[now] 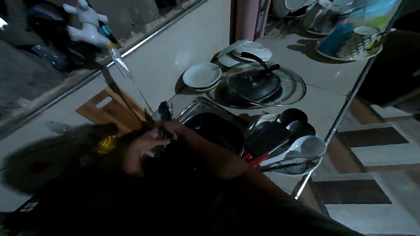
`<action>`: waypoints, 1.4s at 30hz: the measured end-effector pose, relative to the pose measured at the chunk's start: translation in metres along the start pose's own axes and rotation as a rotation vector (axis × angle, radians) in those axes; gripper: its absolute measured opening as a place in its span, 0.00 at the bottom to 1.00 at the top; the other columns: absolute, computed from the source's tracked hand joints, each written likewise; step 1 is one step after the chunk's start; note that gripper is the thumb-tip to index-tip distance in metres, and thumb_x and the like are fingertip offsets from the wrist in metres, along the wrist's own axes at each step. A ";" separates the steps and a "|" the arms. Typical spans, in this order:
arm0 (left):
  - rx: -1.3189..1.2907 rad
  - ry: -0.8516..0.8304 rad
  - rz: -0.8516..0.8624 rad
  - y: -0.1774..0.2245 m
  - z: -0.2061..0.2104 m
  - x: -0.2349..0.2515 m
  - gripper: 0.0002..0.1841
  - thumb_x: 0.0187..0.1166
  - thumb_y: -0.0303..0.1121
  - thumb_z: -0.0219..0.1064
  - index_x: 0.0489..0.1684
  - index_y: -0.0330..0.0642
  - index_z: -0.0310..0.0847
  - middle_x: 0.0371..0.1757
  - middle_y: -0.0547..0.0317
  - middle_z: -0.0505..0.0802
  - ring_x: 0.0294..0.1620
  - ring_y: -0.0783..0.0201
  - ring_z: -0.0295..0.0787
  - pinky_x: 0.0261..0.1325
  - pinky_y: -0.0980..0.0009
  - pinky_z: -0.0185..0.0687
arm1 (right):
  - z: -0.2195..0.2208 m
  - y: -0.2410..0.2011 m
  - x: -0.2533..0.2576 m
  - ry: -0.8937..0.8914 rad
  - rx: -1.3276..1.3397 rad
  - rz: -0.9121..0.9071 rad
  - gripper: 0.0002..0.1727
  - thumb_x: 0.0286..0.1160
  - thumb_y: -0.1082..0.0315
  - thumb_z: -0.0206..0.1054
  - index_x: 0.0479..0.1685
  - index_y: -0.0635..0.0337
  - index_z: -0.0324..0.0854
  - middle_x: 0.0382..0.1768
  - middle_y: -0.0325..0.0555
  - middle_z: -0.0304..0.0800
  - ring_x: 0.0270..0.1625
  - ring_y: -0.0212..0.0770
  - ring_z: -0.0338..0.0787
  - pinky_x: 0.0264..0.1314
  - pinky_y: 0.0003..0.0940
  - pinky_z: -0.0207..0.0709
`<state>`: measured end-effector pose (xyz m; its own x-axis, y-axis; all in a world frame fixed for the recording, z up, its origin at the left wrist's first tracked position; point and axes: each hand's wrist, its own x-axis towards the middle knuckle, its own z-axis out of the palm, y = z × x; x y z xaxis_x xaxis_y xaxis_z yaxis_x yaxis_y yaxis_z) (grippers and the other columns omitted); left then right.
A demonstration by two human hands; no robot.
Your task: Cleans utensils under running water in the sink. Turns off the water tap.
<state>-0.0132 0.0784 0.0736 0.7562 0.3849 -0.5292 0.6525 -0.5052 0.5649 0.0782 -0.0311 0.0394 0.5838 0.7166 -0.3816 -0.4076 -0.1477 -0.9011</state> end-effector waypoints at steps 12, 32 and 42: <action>0.592 0.183 0.138 0.104 -0.083 -0.050 0.26 0.90 0.50 0.57 0.39 0.32 0.87 0.28 0.50 0.88 0.28 0.59 0.81 0.40 0.55 0.79 | 0.003 -0.005 -0.027 -0.158 0.118 -0.079 0.16 0.94 0.61 0.52 0.66 0.62 0.74 0.31 0.38 0.82 0.30 0.29 0.83 0.38 0.26 0.81; -0.178 -0.274 0.405 0.113 0.133 -0.052 0.12 0.89 0.28 0.58 0.64 0.34 0.76 0.26 0.60 0.89 0.22 0.70 0.88 0.26 0.76 0.86 | -0.224 -0.026 -0.168 -0.079 -0.949 -0.210 0.19 0.78 0.69 0.72 0.64 0.71 0.82 0.58 0.59 0.88 0.59 0.47 0.88 0.68 0.44 0.78; 0.859 -0.094 0.426 0.187 0.282 -0.098 0.19 0.87 0.29 0.59 0.72 0.29 0.72 0.62 0.33 0.88 0.64 0.37 0.88 0.63 0.42 0.82 | -0.350 0.075 -0.293 0.796 -0.777 0.001 0.20 0.93 0.63 0.53 0.64 0.73 0.80 0.56 0.73 0.86 0.57 0.68 0.87 0.63 0.66 0.75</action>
<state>0.0208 -0.2715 0.0522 0.8898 -0.0064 -0.4563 0.0363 -0.9957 0.0849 0.1221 -0.4909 0.0112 0.9812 0.1151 -0.1546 -0.0207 -0.7347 -0.6780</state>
